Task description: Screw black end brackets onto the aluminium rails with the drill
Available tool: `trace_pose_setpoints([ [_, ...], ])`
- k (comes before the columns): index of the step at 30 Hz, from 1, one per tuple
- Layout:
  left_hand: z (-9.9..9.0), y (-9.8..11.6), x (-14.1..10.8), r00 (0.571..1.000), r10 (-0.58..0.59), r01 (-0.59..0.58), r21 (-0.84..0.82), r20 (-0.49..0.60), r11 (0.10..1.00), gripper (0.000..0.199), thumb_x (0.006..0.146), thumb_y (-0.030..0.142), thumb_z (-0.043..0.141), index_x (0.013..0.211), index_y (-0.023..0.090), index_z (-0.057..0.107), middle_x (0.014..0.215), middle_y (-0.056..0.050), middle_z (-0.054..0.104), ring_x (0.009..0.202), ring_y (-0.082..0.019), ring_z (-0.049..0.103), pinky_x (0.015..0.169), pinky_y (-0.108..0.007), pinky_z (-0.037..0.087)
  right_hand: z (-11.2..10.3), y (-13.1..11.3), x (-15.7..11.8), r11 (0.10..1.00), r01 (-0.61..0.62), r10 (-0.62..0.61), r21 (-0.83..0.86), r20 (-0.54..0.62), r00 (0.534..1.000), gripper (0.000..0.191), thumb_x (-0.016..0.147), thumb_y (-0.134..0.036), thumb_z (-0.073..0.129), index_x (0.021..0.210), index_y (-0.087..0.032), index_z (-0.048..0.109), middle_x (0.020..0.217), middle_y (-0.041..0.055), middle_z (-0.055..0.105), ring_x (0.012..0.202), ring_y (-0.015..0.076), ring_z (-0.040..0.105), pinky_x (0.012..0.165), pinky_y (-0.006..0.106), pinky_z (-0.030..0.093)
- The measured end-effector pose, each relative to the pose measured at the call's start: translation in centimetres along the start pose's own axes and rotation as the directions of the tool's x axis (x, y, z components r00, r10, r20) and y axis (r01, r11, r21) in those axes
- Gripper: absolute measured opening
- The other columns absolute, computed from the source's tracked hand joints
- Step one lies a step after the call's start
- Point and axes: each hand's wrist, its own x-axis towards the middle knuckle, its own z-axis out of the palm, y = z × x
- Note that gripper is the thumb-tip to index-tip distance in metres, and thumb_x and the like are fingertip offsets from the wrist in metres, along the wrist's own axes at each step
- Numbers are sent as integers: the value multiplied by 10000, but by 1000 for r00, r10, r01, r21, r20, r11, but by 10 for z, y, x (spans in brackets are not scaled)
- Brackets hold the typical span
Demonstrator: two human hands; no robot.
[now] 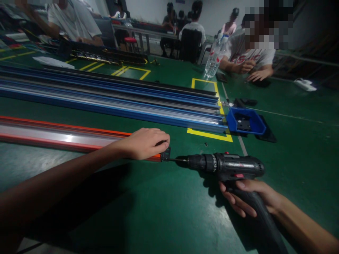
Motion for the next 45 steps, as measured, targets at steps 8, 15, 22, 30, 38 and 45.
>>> trace_pose_setpoints([
  [8,0,0,0,1000,0,0,8,-3,1000,339,1034,428,361,1003,245,645,987,-16,681,934,-206,587,737,-316,337,-1,0,1,1000,8,-8,18,11,1000,341,940,-343,654,1135,-78,745,840,108,728,432,55,575,577,223,590],
  [15,1,-1,0,1000,-2,2,8,3,1000,339,1038,433,356,997,250,638,990,-8,680,945,-202,591,731,-318,333,3,0,2,1000,14,-14,9,11,1000,326,957,-338,632,1123,-81,744,836,104,724,428,49,572,572,217,587],
  [22,1,-1,1,1000,-1,1,17,2,1000,332,1036,430,359,992,250,635,983,-12,678,938,-206,588,728,-319,332,0,2,2,999,46,-46,5,35,998,324,970,-320,603,1121,-59,722,829,107,719,425,40,556,581,220,586],
  [30,2,-2,1,1000,-4,4,15,3,1000,327,1037,425,360,990,253,634,988,-11,683,944,-206,593,737,-320,342,5,3,1,998,63,-64,-30,-25,998,285,933,-295,615,1044,-60,734,762,67,695,390,37,517,536,203,562],
  [38,1,0,1,1000,0,0,14,0,1000,328,1035,416,362,988,247,639,979,-14,678,937,-203,591,752,-322,352,3,4,0,999,40,-40,-18,-41,998,279,919,-289,616,1021,-55,728,718,39,683,399,41,528,524,196,542],
  [45,2,0,1,1000,2,-2,14,-2,1000,336,1035,419,360,996,248,647,983,-16,681,940,-202,593,744,-324,348,5,3,-1,1000,17,-18,-17,-64,998,261,915,-287,625,998,-63,730,711,28,683,397,42,532,534,202,548],
])
